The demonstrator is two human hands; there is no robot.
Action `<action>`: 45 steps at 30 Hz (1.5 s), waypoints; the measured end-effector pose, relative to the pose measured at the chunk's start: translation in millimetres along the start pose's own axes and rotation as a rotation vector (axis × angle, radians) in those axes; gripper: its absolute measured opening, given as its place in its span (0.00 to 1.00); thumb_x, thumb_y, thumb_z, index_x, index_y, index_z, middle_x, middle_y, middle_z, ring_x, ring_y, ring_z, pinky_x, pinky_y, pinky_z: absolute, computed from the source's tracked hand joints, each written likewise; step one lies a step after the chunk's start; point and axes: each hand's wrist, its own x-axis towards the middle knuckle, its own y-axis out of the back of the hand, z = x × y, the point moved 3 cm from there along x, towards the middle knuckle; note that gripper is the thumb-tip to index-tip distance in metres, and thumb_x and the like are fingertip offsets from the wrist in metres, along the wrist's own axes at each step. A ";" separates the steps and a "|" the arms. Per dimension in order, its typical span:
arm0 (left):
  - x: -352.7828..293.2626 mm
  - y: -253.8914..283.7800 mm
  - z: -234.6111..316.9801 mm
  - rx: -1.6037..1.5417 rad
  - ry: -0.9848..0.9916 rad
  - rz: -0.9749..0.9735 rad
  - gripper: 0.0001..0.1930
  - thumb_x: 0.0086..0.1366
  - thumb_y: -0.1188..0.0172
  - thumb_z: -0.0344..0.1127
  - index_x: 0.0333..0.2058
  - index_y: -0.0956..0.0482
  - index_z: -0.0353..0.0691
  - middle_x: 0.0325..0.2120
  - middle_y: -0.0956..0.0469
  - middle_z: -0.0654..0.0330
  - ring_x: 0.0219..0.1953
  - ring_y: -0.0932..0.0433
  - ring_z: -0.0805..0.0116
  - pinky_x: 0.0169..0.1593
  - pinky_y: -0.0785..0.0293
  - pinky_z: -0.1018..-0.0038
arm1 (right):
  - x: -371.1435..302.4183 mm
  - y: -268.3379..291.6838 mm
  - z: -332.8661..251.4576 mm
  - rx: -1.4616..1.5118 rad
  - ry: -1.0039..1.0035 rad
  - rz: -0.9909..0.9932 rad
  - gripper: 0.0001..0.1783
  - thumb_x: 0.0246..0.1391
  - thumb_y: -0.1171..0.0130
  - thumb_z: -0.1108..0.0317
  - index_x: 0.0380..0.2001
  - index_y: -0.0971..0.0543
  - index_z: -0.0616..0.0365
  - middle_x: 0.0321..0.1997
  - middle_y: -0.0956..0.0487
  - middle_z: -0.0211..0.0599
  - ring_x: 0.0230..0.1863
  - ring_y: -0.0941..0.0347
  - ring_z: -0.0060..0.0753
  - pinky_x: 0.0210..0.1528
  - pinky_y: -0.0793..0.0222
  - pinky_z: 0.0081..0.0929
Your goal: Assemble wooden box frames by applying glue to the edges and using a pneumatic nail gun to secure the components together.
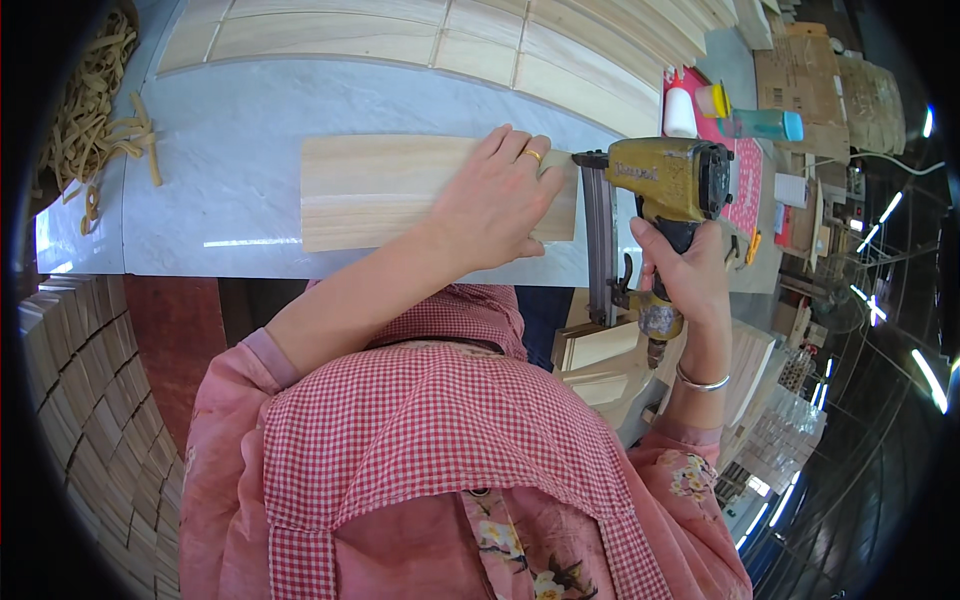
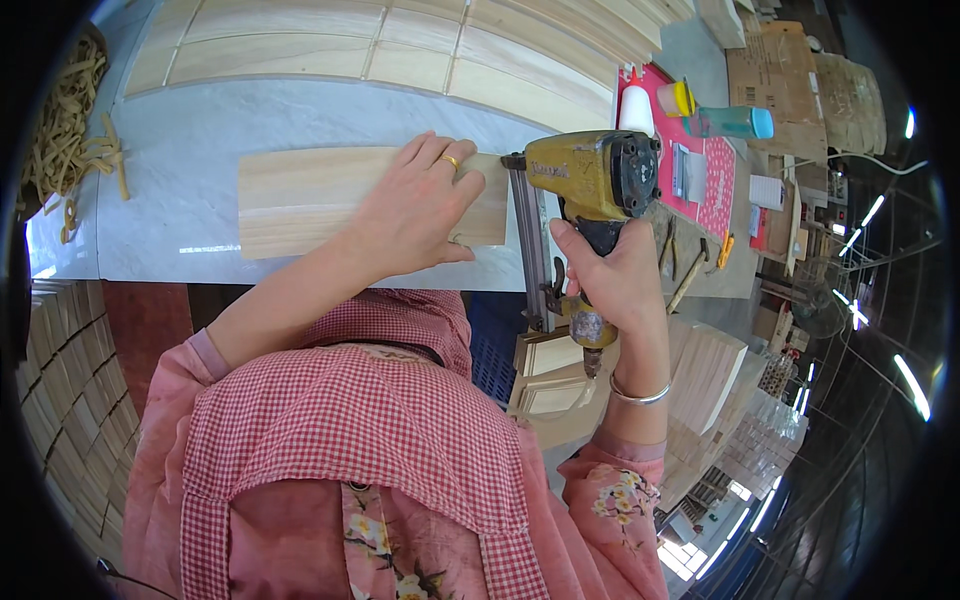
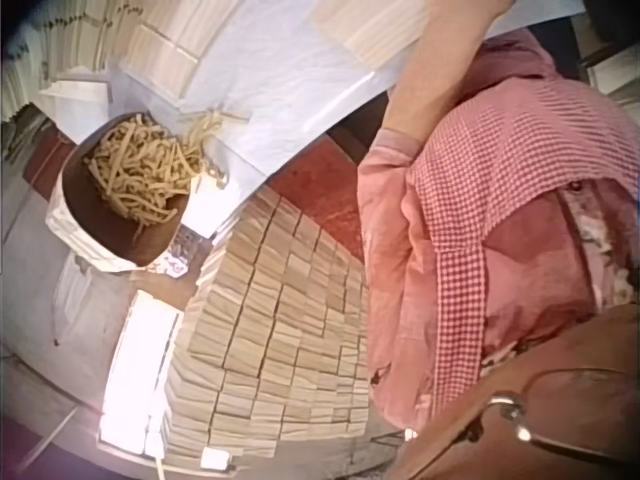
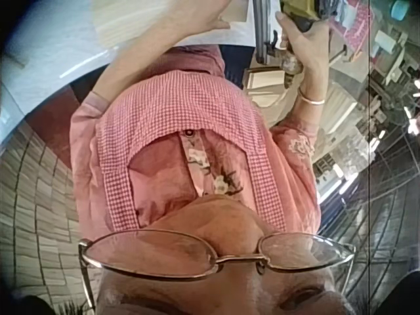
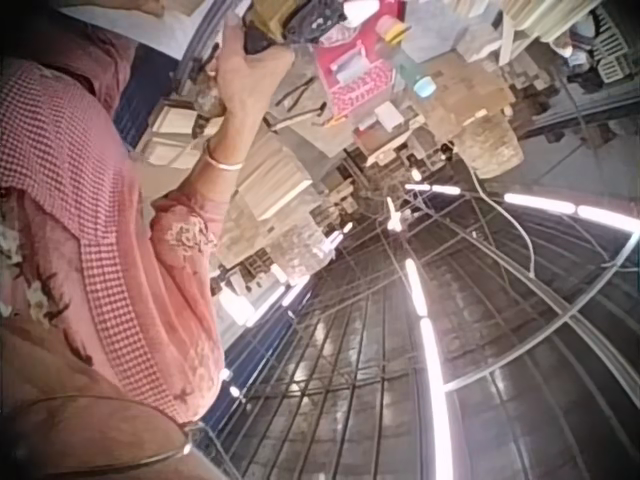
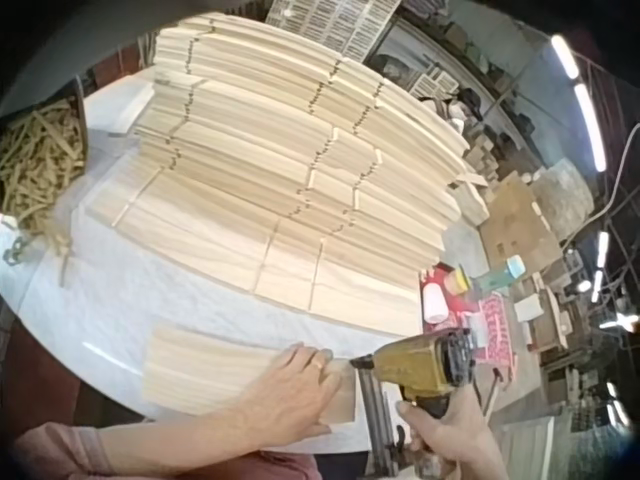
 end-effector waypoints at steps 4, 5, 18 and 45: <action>-2.5 1.0 -0.3 -0.034 0.021 -0.053 0.33 0.42 0.22 0.51 0.43 0.23 0.35 0.51 0.27 0.47 0.54 0.32 0.51 0.68 0.45 0.58 | 1.5 0.4 4.6 0.000 -0.027 -0.005 0.11 0.54 0.35 0.70 0.32 0.20 0.70 0.17 0.25 0.31 0.13 0.34 0.20 0.16 0.37 0.19; -5.3 -0.5 -1.3 -0.061 0.009 -0.033 0.35 0.41 0.21 0.50 0.44 0.24 0.36 0.55 0.30 0.45 0.58 0.34 0.49 0.69 0.47 0.55 | -0.6 0.5 4.6 -0.001 -0.020 -0.009 0.11 0.54 0.35 0.70 0.32 0.20 0.70 0.17 0.25 0.31 0.13 0.34 0.20 0.16 0.37 0.19; -109.4 105.3 -62.8 0.145 0.208 -0.104 0.26 0.39 0.29 0.34 0.40 0.28 0.39 0.57 0.32 0.46 0.63 0.37 0.47 0.67 0.42 0.54 | -50.1 10.5 36.2 0.033 0.090 0.100 0.07 0.52 0.34 0.73 0.31 0.21 0.66 0.18 0.25 0.29 0.13 0.35 0.20 0.17 0.39 0.18; -63.1 47.5 -44.7 0.003 0.178 0.063 0.22 0.36 0.27 0.37 0.32 0.27 0.43 0.48 0.27 0.52 0.50 0.33 0.53 0.59 0.37 0.63 | -59.3 -5.5 32.6 -0.012 0.018 -0.037 0.06 0.53 0.36 0.75 0.33 0.22 0.65 0.17 0.26 0.29 0.13 0.35 0.20 0.16 0.40 0.18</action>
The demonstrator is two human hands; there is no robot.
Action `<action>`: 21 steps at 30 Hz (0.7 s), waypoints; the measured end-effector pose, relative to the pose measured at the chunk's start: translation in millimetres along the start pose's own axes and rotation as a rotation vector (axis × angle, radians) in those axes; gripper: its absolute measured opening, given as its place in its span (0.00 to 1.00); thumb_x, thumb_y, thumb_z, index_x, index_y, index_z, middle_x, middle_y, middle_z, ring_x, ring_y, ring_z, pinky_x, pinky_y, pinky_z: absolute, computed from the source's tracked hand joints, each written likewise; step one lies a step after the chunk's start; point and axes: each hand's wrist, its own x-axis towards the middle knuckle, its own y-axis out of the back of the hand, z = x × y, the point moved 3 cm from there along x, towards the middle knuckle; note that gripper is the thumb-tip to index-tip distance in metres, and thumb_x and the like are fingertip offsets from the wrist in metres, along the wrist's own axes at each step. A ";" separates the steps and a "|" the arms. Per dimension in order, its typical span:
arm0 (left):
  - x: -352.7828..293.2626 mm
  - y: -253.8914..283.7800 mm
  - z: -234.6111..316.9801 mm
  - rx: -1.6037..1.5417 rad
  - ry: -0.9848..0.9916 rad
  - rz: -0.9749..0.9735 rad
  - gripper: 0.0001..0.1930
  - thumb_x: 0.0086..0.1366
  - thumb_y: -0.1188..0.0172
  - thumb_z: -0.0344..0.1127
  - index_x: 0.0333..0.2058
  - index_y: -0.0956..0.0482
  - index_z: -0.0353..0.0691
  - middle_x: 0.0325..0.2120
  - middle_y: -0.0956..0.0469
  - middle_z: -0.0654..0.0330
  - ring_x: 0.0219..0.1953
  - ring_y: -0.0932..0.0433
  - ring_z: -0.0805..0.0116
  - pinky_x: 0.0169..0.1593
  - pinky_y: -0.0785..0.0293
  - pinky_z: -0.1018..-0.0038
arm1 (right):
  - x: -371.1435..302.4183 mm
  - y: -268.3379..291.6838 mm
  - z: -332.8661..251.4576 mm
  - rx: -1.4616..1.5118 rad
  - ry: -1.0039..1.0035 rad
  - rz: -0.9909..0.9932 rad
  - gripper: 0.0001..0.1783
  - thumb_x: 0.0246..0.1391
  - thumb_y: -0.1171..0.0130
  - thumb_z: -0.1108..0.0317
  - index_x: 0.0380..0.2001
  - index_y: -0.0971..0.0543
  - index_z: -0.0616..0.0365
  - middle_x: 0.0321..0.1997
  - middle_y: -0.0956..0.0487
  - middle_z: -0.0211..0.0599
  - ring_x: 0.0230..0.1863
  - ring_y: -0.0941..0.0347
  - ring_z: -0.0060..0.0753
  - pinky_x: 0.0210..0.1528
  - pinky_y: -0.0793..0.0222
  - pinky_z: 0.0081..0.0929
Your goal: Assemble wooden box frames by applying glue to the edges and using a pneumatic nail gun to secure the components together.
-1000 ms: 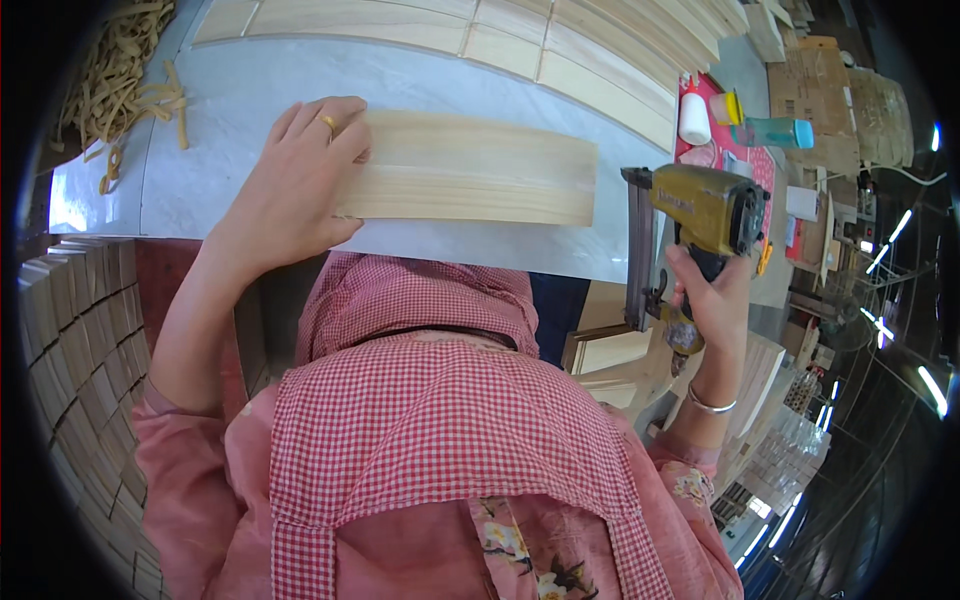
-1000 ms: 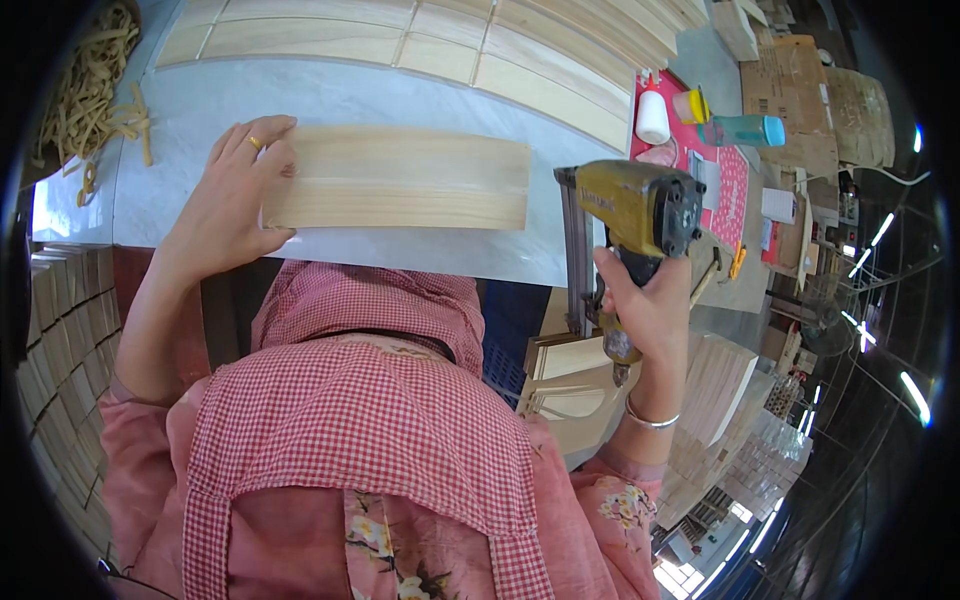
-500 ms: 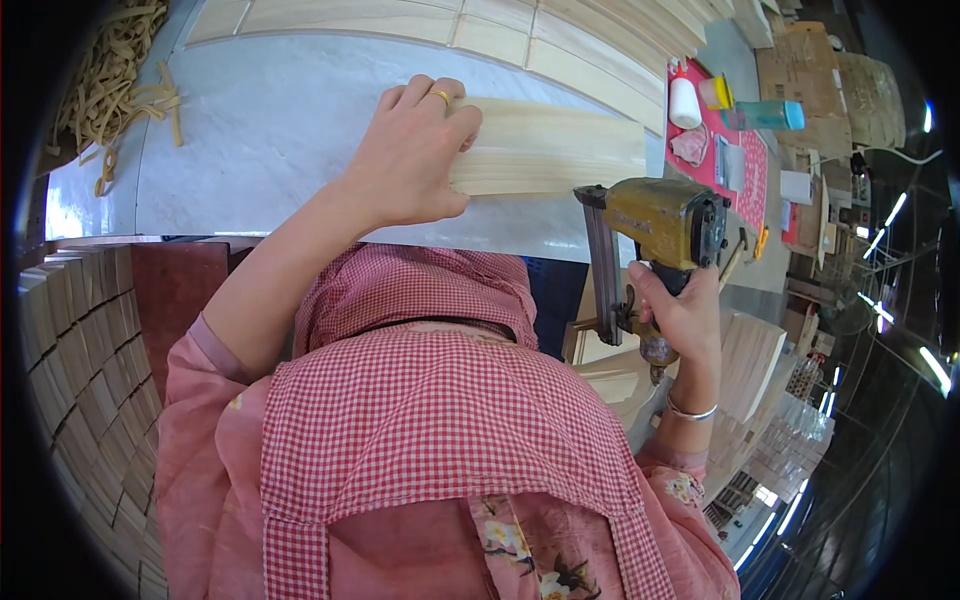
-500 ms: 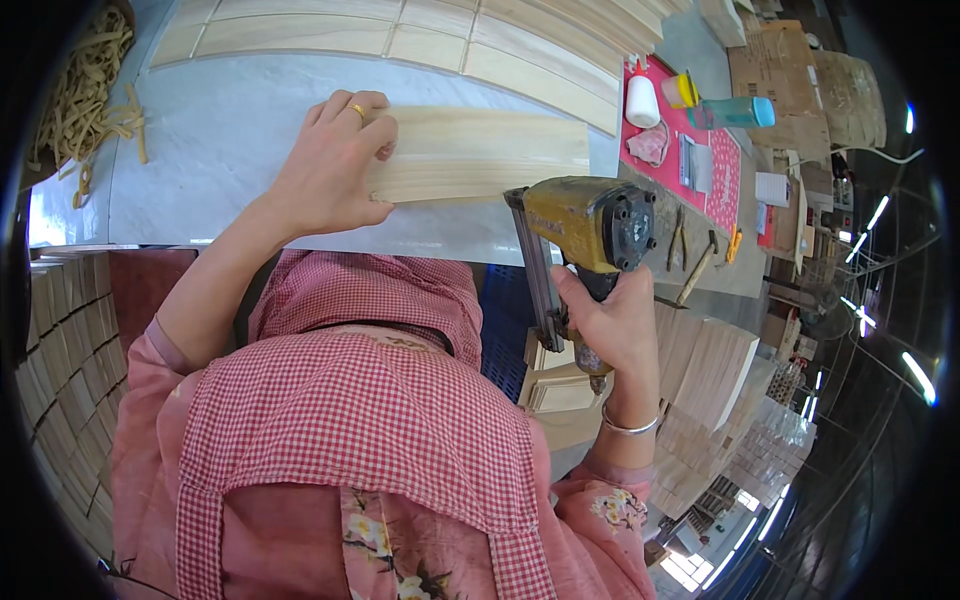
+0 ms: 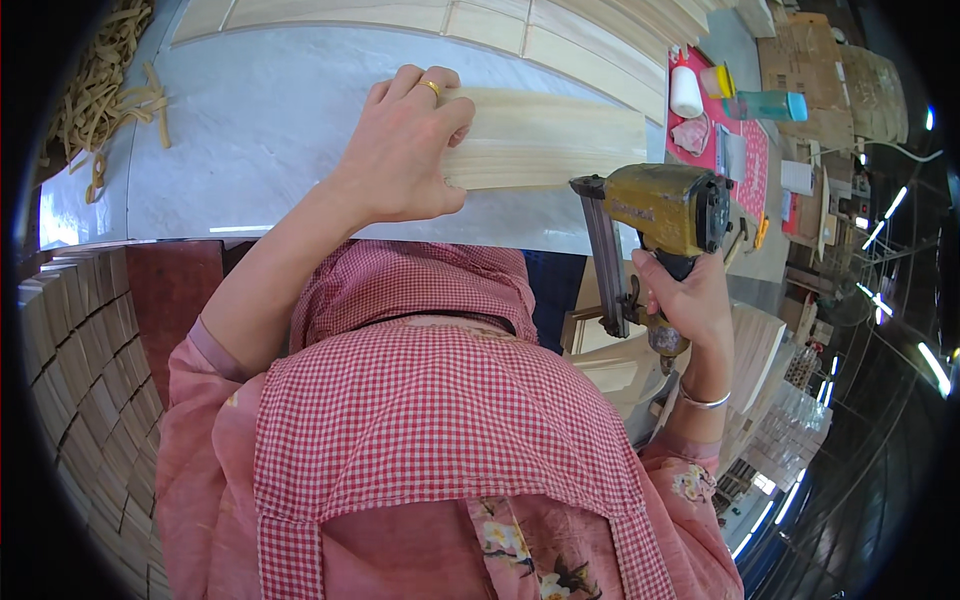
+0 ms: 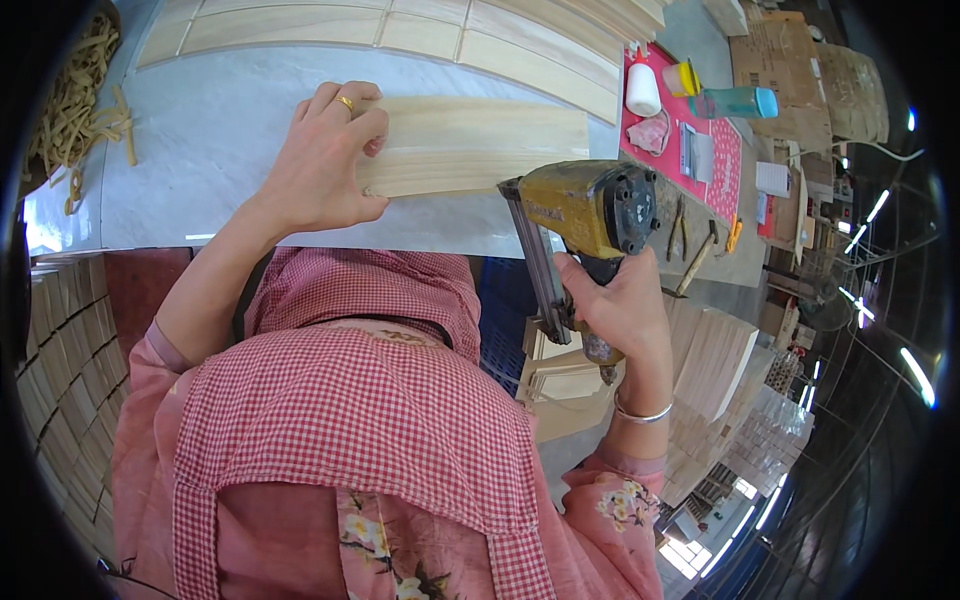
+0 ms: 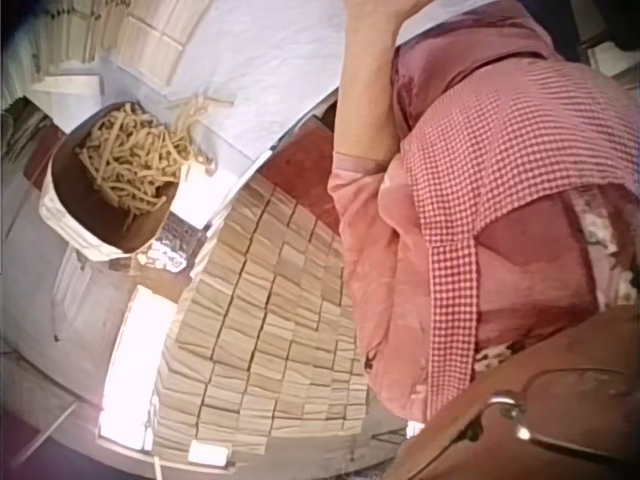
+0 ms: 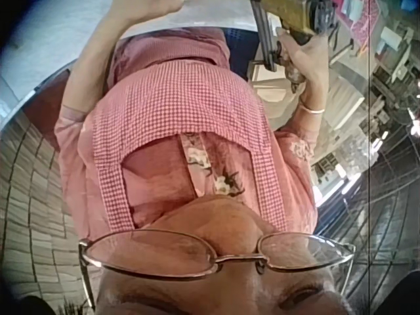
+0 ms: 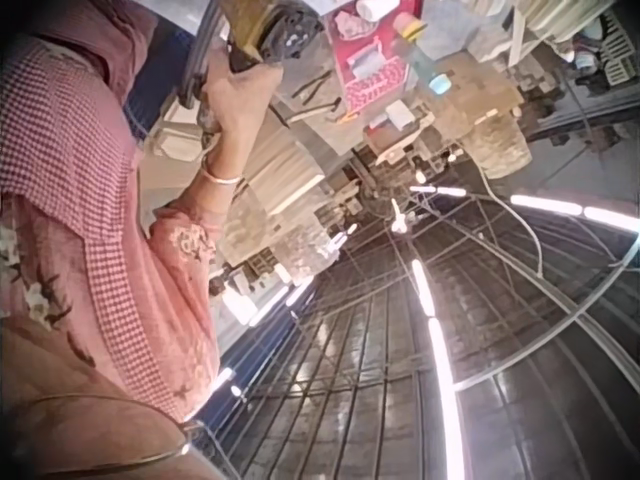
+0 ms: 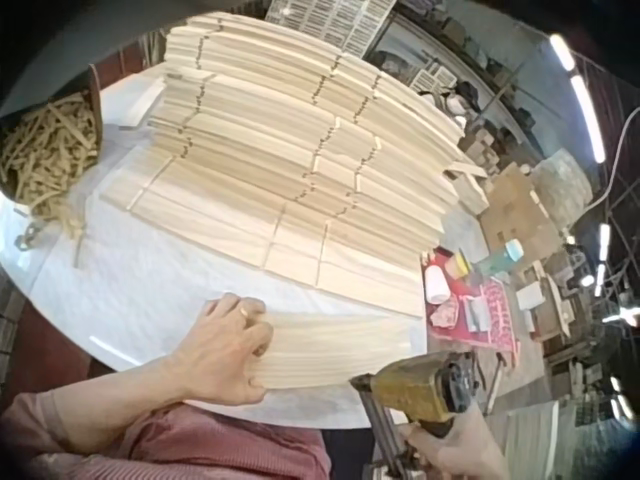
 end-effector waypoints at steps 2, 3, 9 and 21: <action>-1.3 0.1 -0.6 -0.007 -0.006 0.010 0.23 0.38 0.27 0.37 0.34 0.28 0.43 0.50 0.28 0.51 0.52 0.33 0.52 0.59 0.37 0.61 | -0.2 -0.8 0.4 0.008 0.010 0.010 0.06 0.53 0.36 0.76 0.33 0.22 0.65 0.17 0.26 0.29 0.13 0.35 0.19 0.16 0.40 0.18; -2.4 0.4 -1.2 -0.010 -0.009 0.016 0.24 0.38 0.27 0.37 0.35 0.28 0.43 0.51 0.28 0.51 0.53 0.33 0.52 0.59 0.36 0.61 | -0.7 -1.4 0.4 0.012 0.015 0.014 0.06 0.53 0.36 0.76 0.33 0.22 0.65 0.17 0.26 0.28 0.13 0.36 0.19 0.16 0.41 0.18; -26.5 0.1 -23.4 -0.299 -0.035 0.019 0.27 0.41 0.28 0.33 0.40 0.32 0.43 0.57 0.32 0.50 0.56 0.32 0.49 0.58 0.32 0.58 | -19.3 -11.6 -18.5 0.025 -0.001 0.097 0.08 0.51 0.36 0.76 0.36 0.21 0.65 0.21 0.23 0.30 0.17 0.31 0.22 0.19 0.36 0.19; -29.9 -5.4 -31.5 -0.482 -0.002 0.010 0.30 0.40 0.28 0.29 0.40 0.37 0.44 0.62 0.36 0.51 0.57 0.32 0.48 0.56 0.28 0.62 | -30.4 -71.9 -38.9 0.002 0.282 -0.101 0.15 0.51 0.34 0.76 0.42 0.21 0.66 0.32 0.18 0.37 0.27 0.25 0.28 0.28 0.29 0.23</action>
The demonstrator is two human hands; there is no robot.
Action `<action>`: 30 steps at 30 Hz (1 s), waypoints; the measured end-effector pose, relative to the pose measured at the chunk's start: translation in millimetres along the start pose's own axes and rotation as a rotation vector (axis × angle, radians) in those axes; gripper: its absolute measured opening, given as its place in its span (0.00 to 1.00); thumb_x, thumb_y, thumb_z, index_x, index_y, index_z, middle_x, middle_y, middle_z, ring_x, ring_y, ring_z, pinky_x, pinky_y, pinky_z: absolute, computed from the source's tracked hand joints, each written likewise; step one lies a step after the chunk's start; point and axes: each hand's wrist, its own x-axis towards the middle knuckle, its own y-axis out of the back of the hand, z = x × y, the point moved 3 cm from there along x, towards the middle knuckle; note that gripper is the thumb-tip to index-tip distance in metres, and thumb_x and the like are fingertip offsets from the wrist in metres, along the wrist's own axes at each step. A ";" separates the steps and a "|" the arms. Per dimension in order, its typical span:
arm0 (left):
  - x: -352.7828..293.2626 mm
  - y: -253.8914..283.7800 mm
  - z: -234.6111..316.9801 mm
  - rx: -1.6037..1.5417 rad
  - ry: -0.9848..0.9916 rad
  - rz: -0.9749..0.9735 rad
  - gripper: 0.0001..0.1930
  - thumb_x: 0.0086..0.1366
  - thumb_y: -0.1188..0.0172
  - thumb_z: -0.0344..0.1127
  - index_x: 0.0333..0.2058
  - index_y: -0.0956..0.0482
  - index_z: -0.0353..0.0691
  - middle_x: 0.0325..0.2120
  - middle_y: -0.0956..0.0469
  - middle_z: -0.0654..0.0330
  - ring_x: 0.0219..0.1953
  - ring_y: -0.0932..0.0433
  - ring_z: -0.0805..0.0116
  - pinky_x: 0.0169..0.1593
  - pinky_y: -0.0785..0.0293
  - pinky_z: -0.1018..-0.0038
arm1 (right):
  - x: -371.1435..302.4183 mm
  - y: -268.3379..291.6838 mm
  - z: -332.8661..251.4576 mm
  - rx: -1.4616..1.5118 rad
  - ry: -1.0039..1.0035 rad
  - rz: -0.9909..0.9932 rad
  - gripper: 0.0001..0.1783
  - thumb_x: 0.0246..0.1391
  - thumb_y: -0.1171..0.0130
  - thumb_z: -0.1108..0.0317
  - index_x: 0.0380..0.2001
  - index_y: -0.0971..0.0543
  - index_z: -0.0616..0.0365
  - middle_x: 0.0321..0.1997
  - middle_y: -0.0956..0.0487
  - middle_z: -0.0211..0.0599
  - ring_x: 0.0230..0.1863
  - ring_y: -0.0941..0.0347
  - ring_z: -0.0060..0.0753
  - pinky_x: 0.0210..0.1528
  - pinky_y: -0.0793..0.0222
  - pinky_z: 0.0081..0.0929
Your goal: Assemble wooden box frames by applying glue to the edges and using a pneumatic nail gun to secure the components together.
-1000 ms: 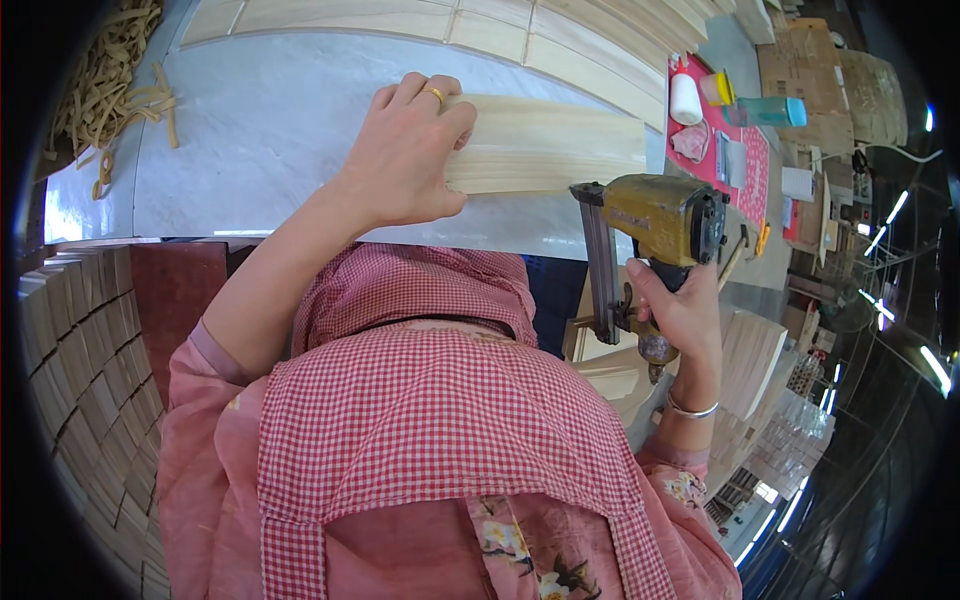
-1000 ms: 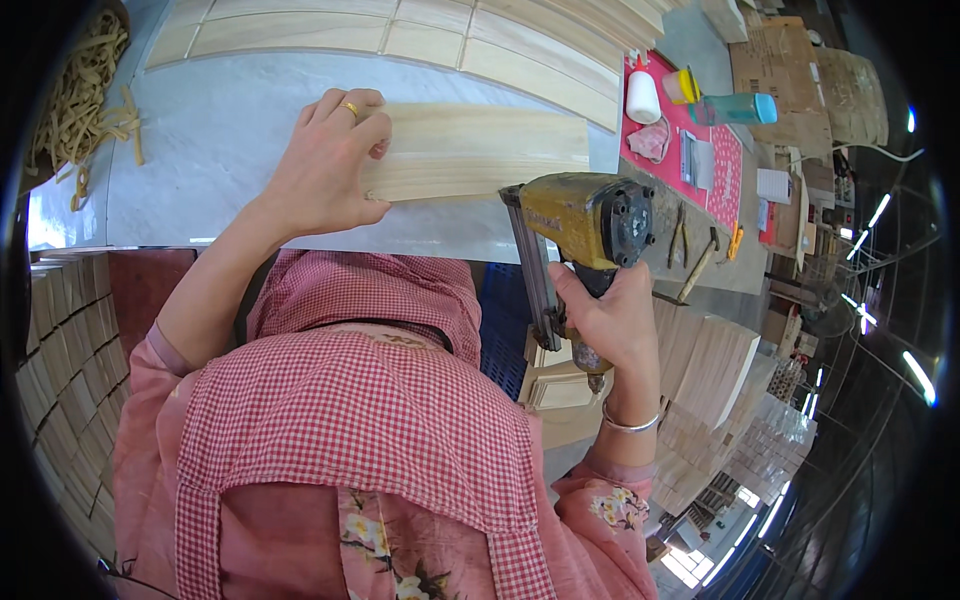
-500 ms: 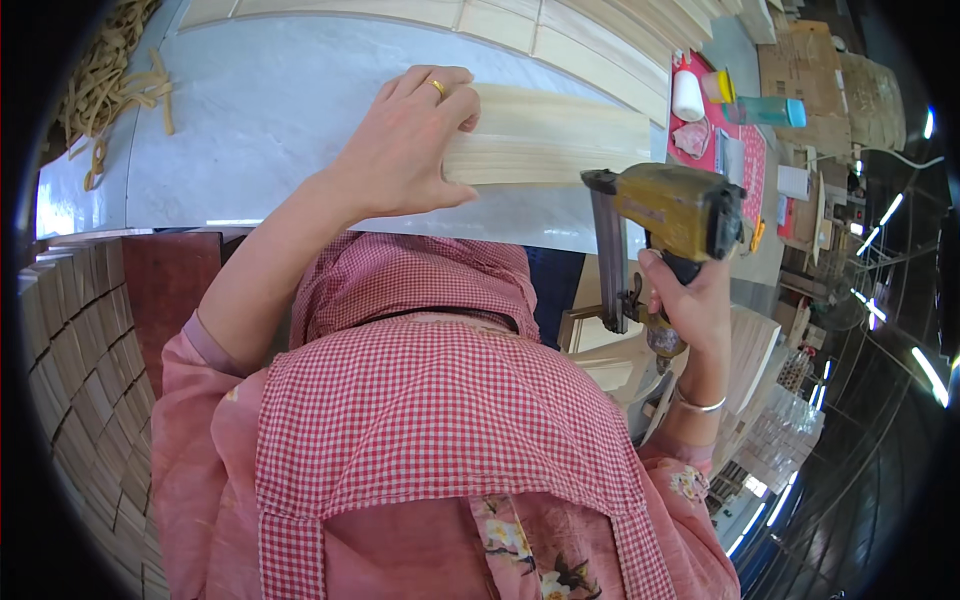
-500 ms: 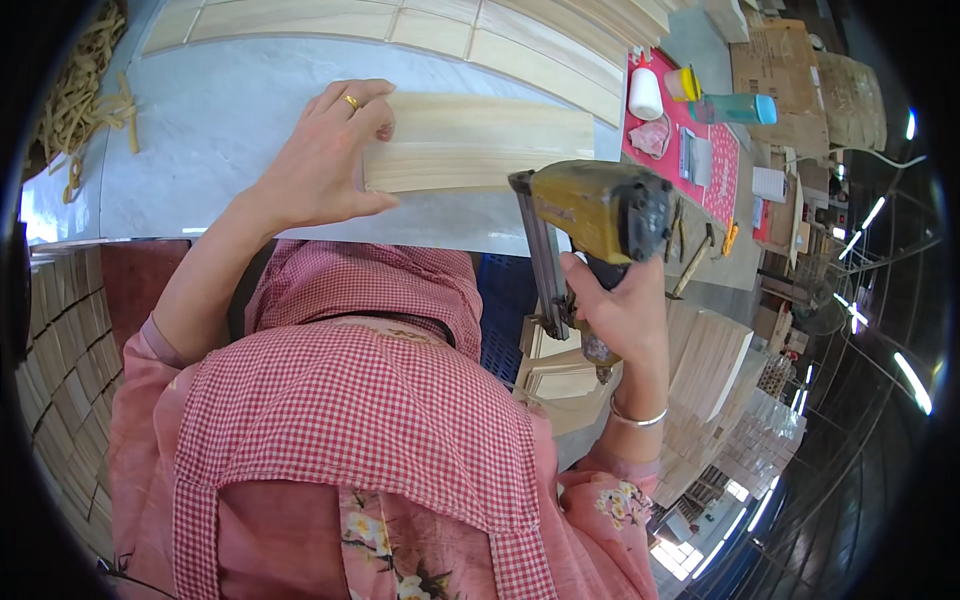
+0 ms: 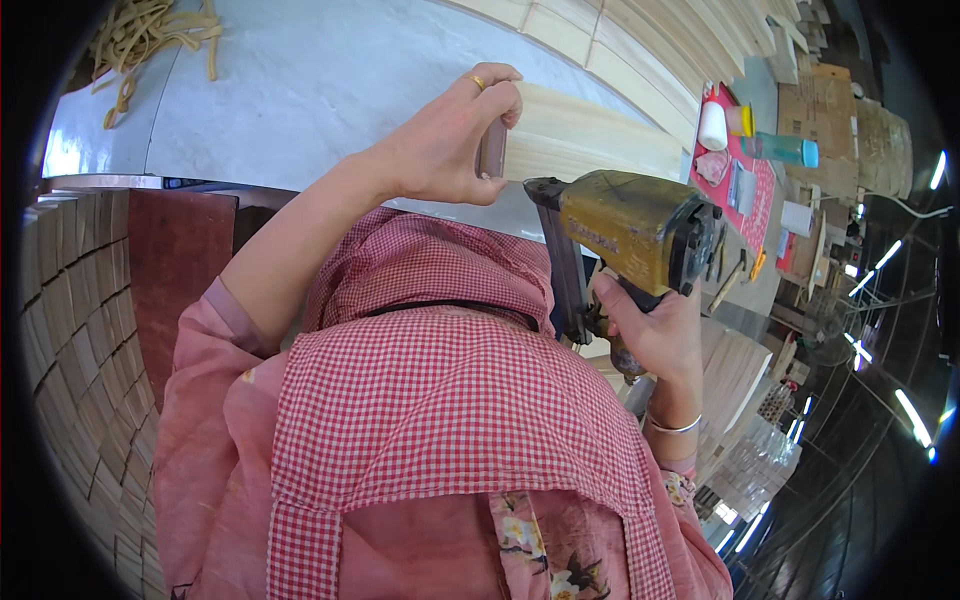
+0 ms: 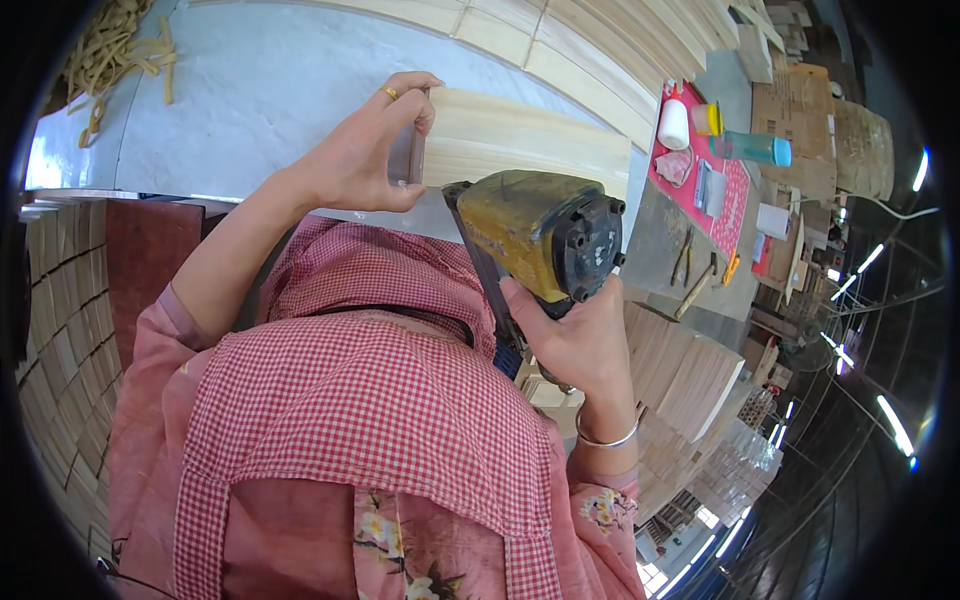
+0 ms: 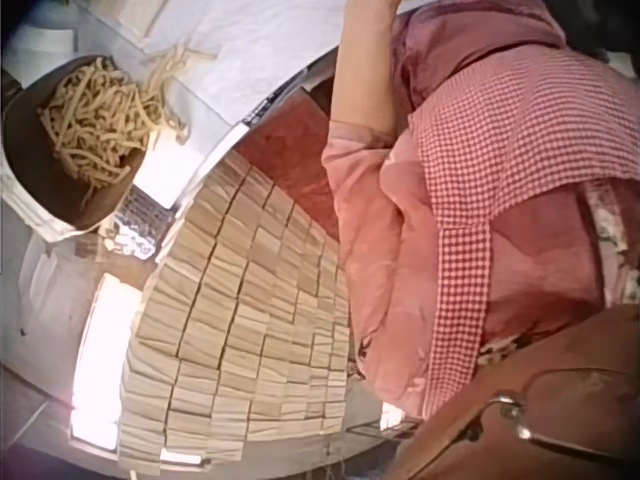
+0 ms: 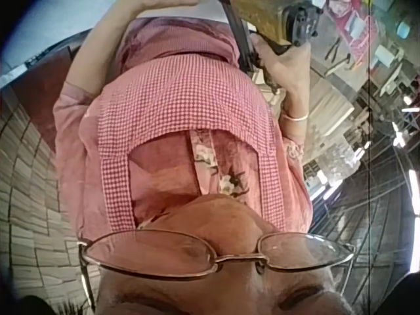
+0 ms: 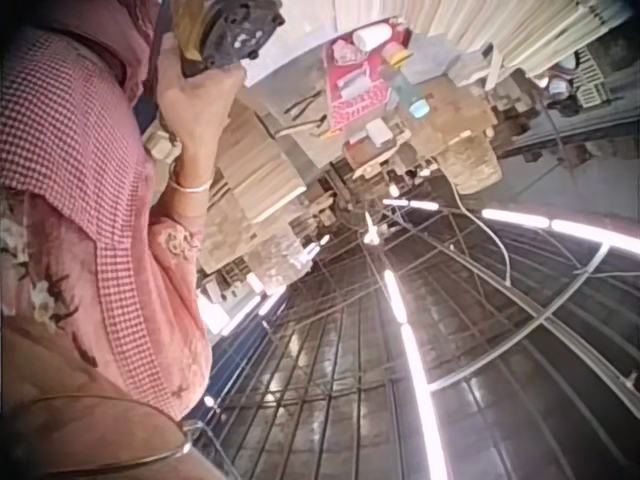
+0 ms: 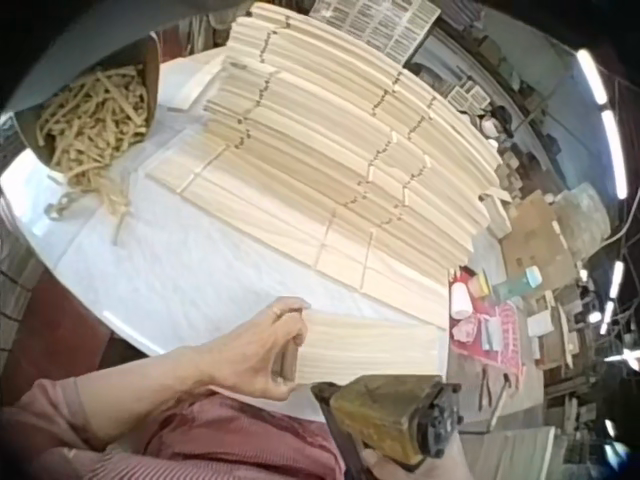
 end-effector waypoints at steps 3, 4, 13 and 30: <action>-0.2 -1.9 -2.0 0.021 -0.061 0.044 0.29 0.39 0.29 0.29 0.40 0.36 0.43 0.59 0.35 0.48 0.50 0.29 0.47 0.51 0.26 0.62 | 2.1 -7.8 -3.0 0.012 0.040 -0.013 0.14 0.53 0.32 0.74 0.42 0.22 0.66 0.27 0.21 0.33 0.17 0.31 0.21 0.18 0.34 0.16; -0.5 -2.9 -2.5 0.019 -0.059 0.046 0.29 0.39 0.29 0.29 0.40 0.36 0.43 0.59 0.35 0.48 0.50 0.29 0.47 0.51 0.26 0.62 | 2.3 -9.4 -4.9 0.010 0.039 -0.015 0.14 0.53 0.32 0.74 0.42 0.22 0.66 0.27 0.21 0.33 0.17 0.31 0.21 0.18 0.34 0.16; -1.3 -5.9 -3.8 -0.048 -0.017 0.056 0.32 0.37 0.28 0.29 0.40 0.39 0.44 0.62 0.36 0.53 0.58 0.32 0.50 0.55 0.28 0.64 | -1.0 -16.5 -2.4 -0.019 -0.068 0.022 0.11 0.54 0.34 0.74 0.39 0.22 0.66 0.24 0.22 0.32 0.16 0.32 0.21 0.18 0.35 0.17; -63.3 48.5 -23.3 0.064 0.148 0.635 0.13 0.59 0.36 0.26 0.19 0.30 0.38 0.51 0.22 0.60 0.52 0.29 0.65 0.48 0.30 0.72 | 34.4 -17.2 -34.2 -0.075 -0.241 0.003 0.12 0.51 0.35 0.75 0.40 0.20 0.67 0.26 0.20 0.34 0.22 0.30 0.23 0.24 0.34 0.21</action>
